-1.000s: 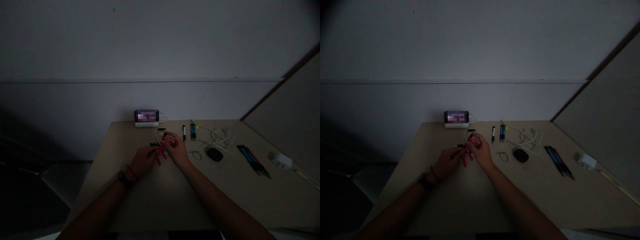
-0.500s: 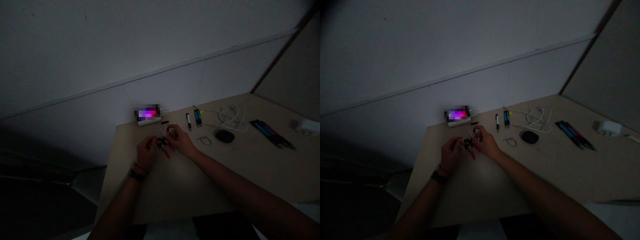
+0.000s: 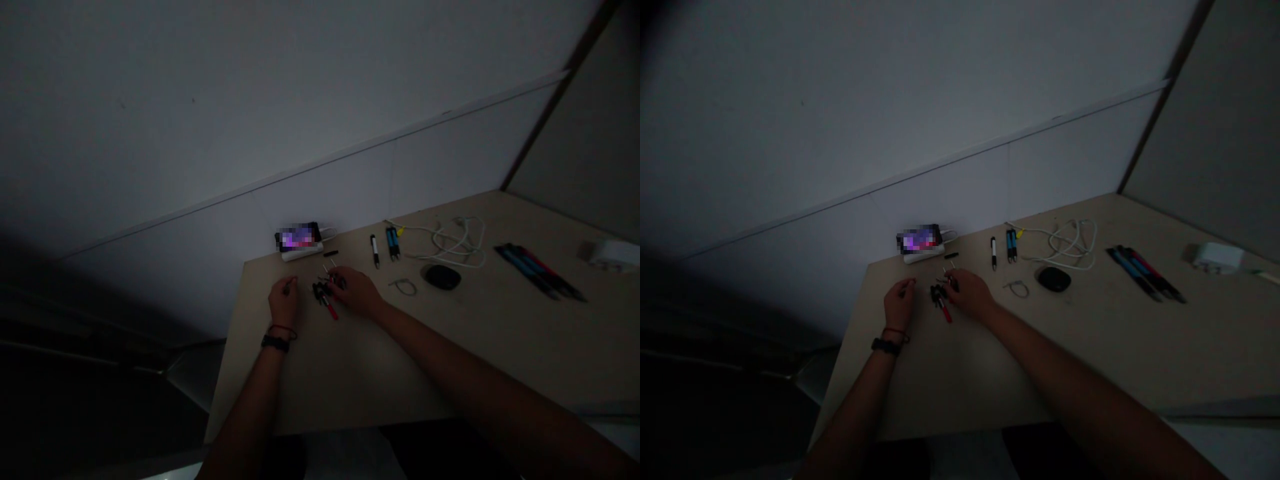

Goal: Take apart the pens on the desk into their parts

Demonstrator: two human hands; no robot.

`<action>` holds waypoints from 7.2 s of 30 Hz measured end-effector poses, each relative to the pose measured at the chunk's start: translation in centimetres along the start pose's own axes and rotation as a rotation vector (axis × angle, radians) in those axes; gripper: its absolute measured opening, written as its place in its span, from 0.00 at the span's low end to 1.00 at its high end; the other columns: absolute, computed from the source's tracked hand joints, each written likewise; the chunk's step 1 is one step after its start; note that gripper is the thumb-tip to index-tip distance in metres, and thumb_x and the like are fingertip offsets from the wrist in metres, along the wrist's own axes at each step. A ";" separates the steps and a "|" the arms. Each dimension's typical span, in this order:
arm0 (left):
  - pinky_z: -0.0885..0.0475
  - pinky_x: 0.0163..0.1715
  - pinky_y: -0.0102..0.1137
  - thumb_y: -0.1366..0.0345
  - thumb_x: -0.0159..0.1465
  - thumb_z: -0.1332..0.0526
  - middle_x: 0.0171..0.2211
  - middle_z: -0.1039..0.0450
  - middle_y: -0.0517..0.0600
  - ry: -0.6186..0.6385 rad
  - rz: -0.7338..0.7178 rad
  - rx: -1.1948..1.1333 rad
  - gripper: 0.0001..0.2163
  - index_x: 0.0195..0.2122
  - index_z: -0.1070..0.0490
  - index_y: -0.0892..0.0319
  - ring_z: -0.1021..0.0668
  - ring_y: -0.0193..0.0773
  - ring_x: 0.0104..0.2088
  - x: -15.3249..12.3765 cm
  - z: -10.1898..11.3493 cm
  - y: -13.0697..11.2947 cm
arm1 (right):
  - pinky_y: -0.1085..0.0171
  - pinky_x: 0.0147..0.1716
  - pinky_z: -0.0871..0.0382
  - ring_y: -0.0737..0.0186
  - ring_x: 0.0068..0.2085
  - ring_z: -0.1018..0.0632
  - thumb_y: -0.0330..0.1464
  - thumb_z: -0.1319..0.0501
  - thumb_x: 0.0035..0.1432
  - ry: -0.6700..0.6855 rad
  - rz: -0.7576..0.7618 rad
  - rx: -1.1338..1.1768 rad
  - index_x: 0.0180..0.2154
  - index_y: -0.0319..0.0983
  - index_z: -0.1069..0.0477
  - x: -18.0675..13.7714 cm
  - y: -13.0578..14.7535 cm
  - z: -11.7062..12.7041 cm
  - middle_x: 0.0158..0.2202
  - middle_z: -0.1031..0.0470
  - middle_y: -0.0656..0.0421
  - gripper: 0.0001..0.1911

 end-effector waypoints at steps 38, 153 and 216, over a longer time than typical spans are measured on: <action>0.33 0.50 0.37 0.62 0.72 0.53 0.43 0.20 0.58 0.124 -0.065 0.370 0.20 0.40 0.21 0.59 0.23 0.46 0.48 0.2 -0.8 -2.2 | 0.42 0.64 0.53 0.35 0.69 0.45 0.42 0.47 0.66 -0.145 -0.256 -0.454 0.60 0.32 0.34 0.8 -3.9 1.2 0.69 0.45 0.37 0.27; 0.26 0.43 0.36 0.62 0.65 0.38 0.39 0.20 0.52 0.267 -0.298 -0.214 0.07 0.42 0.22 0.54 0.19 0.43 0.40 -3.0 0.1 -4.6 | 0.67 0.17 0.43 0.67 0.17 0.34 0.53 0.37 0.56 0.010 -0.166 0.589 0.22 0.41 0.32 -0.7 1.8 0.6 0.16 0.32 0.64 0.24; 0.28 0.33 0.30 0.60 0.64 0.35 0.34 0.21 0.49 0.344 -0.262 -0.212 0.07 0.37 0.28 0.57 0.22 0.37 0.33 -3.3 -0.3 -4.4 | 0.65 0.21 0.46 0.66 0.20 0.38 0.55 0.47 0.63 0.073 -0.096 0.447 0.18 0.40 0.38 -1.1 2.3 0.3 0.16 0.40 0.63 0.31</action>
Point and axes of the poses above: each hand's wrist, its own x-axis towards the middle knuckle, its own z-axis out of the back of the hand, y = z × x, the point moved 1 cm from there along x, towards the middle knuckle
